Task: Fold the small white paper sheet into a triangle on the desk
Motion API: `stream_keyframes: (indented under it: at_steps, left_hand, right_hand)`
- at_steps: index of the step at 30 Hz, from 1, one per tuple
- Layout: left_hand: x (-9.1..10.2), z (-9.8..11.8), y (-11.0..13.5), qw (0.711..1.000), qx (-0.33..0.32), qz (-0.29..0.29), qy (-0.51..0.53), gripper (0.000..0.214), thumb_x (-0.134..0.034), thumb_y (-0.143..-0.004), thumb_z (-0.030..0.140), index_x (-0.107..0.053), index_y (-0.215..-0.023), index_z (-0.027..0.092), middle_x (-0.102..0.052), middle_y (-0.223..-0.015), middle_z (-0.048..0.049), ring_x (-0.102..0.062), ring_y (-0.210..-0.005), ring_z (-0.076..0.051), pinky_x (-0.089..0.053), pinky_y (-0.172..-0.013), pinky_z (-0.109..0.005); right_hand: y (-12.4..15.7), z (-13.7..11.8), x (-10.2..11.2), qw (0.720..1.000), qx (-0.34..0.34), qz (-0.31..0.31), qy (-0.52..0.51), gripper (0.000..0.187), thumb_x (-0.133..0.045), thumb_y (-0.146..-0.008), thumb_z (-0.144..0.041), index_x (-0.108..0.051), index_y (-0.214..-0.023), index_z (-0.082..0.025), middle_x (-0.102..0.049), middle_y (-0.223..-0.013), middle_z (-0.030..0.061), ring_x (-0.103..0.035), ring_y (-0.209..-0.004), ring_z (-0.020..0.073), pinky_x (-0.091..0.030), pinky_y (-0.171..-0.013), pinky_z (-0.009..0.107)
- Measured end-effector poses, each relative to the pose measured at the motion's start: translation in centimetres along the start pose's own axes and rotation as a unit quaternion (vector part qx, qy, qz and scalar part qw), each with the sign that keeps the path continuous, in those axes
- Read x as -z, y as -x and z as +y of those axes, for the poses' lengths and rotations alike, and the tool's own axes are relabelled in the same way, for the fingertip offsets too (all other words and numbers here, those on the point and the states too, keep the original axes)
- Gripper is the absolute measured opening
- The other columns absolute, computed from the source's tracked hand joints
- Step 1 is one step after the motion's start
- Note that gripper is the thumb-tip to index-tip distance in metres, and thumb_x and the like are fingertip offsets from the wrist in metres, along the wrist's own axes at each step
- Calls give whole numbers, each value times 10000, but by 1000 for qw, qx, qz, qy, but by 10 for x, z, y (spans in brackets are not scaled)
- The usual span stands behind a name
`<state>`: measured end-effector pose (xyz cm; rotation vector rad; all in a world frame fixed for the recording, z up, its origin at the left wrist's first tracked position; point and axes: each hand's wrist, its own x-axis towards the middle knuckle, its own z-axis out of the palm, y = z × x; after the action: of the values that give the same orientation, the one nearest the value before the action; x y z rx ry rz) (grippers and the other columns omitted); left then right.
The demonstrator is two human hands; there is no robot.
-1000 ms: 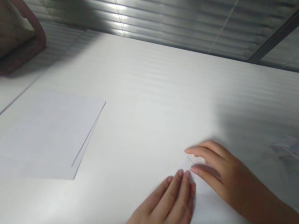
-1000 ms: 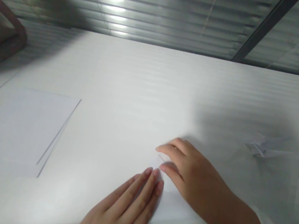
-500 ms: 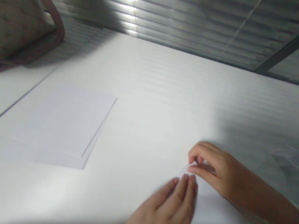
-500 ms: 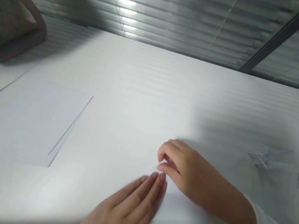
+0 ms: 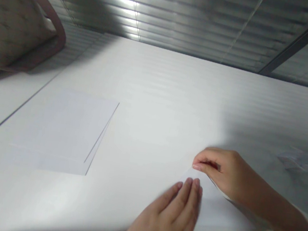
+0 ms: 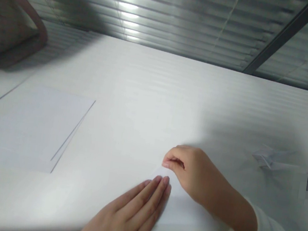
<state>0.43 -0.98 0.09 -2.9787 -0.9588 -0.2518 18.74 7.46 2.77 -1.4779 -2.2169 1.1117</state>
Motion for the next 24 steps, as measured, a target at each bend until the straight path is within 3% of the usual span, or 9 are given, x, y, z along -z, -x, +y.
stream_keyframes:
  at_steps: [9,11,14,16,20,24]
  left_hand:
    - [4,-1,-2,1000,0,-6,9,559,-349,-963,473,-532,-1291,60,-510,-1386,-128,-434,-1296,-229,-332,-1063,-294]
    - [7,-2,-3,1000,-3,-17,18,545,-355,-963,463,-532,-1291,64,-506,-1390,-129,-440,-1291,-229,-344,-1053,-295]
    - [10,-6,-6,999,4,-25,27,550,-385,-951,474,-528,-1293,69,-486,-1404,-141,-437,-1293,-235,-357,-1044,-303]
    - [11,-8,-8,999,0,-27,32,568,-413,-935,493,-529,-1292,67,-487,-1401,-149,-424,-1301,-240,-362,-1040,-306]
    - [13,-11,-11,998,-8,-43,44,626,-457,-896,539,-517,-1306,70,-488,-1396,-161,-439,-1292,-248,-385,-1017,-302]
    - [12,-11,-11,998,1,-49,34,644,-481,-870,559,-524,-1297,80,-481,-1398,-172,-452,-1282,-265,-412,-996,-320]
  right_hand:
    - [2,-2,-3,1000,27,-1,13,184,-515,-876,-88,-620,-765,-190,-654,-759,-8,-606,-737,128,-459,-685,241]
    - [8,3,-5,998,37,34,31,122,-530,-873,-109,-617,-858,-193,-657,-822,8,-613,-781,141,-484,-711,259]
    - [28,14,-5,986,61,124,92,148,-545,-874,-155,-590,-1010,-188,-659,-974,61,-618,-918,185,-518,-798,326]
    - [49,20,-6,975,109,141,133,115,-514,-899,-180,-613,-952,-202,-677,-918,48,-640,-897,186,-540,-791,329]
    - [93,19,-13,939,205,168,221,238,-426,-938,-148,-641,-1036,-184,-733,-963,32,-680,-904,149,-560,-824,261]
    - [116,18,-30,928,171,190,270,312,-382,-950,-139,-640,-1125,-129,-719,-1081,65,-671,-996,147,-552,-886,236]
